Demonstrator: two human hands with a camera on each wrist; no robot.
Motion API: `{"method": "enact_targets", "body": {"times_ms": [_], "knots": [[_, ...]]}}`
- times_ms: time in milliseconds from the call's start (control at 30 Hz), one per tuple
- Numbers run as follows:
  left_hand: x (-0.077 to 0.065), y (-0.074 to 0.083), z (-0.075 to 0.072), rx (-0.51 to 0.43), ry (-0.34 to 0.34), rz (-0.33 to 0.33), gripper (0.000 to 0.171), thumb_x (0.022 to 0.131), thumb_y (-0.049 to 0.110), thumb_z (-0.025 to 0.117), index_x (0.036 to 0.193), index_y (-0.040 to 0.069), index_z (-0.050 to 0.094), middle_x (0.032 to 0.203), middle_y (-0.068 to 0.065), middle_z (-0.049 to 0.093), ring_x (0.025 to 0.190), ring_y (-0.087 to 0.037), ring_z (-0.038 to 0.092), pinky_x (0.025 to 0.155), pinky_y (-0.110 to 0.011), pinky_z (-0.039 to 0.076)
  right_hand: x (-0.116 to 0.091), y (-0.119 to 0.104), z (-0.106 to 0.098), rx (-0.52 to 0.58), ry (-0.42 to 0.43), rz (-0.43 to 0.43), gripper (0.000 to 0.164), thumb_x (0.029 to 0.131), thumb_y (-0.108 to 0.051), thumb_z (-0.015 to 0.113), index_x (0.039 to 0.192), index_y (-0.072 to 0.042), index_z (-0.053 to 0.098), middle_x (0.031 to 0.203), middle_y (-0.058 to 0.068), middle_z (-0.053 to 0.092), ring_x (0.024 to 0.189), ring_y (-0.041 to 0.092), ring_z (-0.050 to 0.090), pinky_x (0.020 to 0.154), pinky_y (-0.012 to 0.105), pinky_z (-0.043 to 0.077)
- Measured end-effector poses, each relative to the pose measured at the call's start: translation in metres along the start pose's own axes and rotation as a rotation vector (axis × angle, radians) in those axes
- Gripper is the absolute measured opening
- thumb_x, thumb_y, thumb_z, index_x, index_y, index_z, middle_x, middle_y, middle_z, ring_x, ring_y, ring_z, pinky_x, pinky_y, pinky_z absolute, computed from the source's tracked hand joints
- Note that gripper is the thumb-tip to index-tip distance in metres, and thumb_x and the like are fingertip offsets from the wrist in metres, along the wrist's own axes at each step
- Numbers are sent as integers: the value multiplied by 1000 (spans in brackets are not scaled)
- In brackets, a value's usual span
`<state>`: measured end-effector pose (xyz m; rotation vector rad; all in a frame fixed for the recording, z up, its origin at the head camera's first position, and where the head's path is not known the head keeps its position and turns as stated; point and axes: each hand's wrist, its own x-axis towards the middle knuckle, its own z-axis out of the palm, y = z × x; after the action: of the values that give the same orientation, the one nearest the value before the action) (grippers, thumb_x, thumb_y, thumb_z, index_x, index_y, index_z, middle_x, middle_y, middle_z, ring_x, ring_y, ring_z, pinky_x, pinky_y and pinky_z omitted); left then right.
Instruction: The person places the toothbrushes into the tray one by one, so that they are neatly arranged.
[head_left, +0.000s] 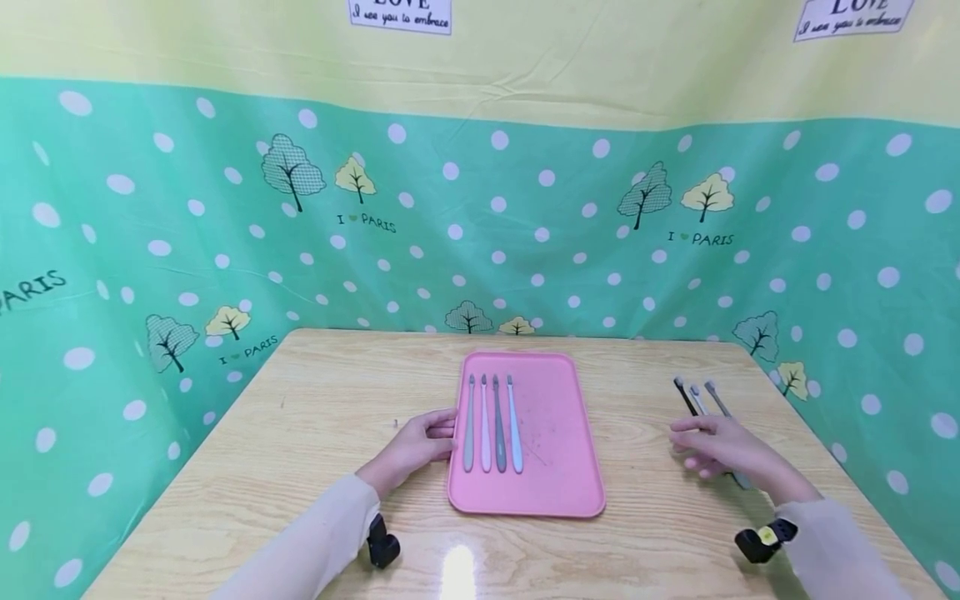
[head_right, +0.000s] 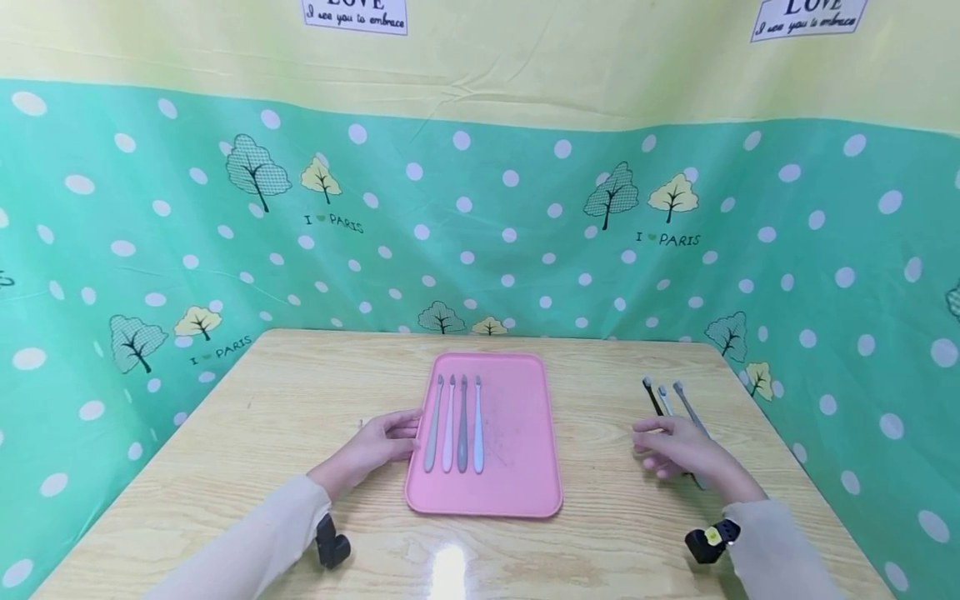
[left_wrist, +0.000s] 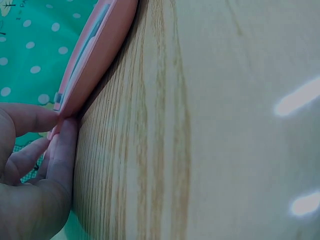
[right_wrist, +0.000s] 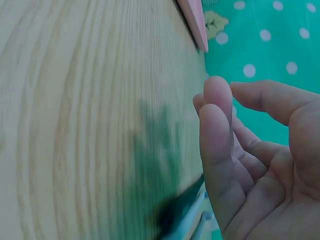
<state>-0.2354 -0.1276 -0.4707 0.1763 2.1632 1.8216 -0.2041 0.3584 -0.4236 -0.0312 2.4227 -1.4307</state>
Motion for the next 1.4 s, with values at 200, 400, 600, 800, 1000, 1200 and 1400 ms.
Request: {"method": "enact_targets", "body": {"times_ms": [200, 400, 600, 800, 1000, 1200, 1400], "knots": [[1, 0, 0, -2, 6, -7, 61, 94, 0, 66, 150, -2, 41, 133, -18, 55, 119, -30, 58, 90, -32, 60, -6, 11, -17, -17, 73, 40, 60, 103, -26, 57, 142, 15, 39, 105, 11, 68, 76, 18, 66, 62, 32, 62], [1, 1, 1, 6, 7, -3, 61, 94, 0, 66, 149, -3, 41, 133, -18, 56, 120, -31, 58, 90, -32, 60, -9, 17, -27, -87, 150, 77, 54, 103, -24, 57, 138, 16, 43, 99, 10, 65, 77, 19, 66, 61, 32, 61], [1, 1, 3, 41, 15, 18, 61, 92, 0, 67, 148, -3, 42, 135, -19, 56, 122, -33, 57, 93, -31, 58, -9, 21, -30, -182, 213, 91, 53, 101, -21, 57, 136, 16, 45, 96, 12, 66, 74, 21, 64, 60, 35, 61], [1, 0, 2, 34, 13, 9, 61, 93, 0, 66, 149, -3, 42, 136, -20, 55, 123, -34, 56, 93, -31, 58, -8, 23, -30, -233, 244, 97, 50, 99, -17, 58, 135, 16, 46, 89, 10, 64, 71, 21, 63, 58, 35, 61], [2, -1, 1, 25, 11, 6, 61, 93, -1, 66, 149, -3, 42, 135, -20, 55, 123, -34, 56, 92, -31, 59, -6, 27, -29, -264, 249, 87, 45, 95, -9, 61, 131, 15, 49, 83, 8, 63, 69, 21, 62, 54, 33, 59], [2, -1, 1, 8, 15, 4, 60, 93, -2, 66, 148, -3, 43, 135, -20, 55, 122, -34, 56, 92, -32, 59, -4, 30, -28, -286, 247, 69, 46, 93, -9, 63, 130, 15, 50, 85, 8, 64, 70, 21, 62, 55, 33, 58], [1, -1, 2, -10, 20, 4, 60, 92, -4, 66, 148, -4, 43, 134, -20, 56, 121, -34, 57, 92, -34, 59, -2, 31, -27, -309, 247, 69, 45, 92, -11, 66, 127, 14, 53, 80, 7, 65, 67, 21, 62, 55, 34, 59]]}}
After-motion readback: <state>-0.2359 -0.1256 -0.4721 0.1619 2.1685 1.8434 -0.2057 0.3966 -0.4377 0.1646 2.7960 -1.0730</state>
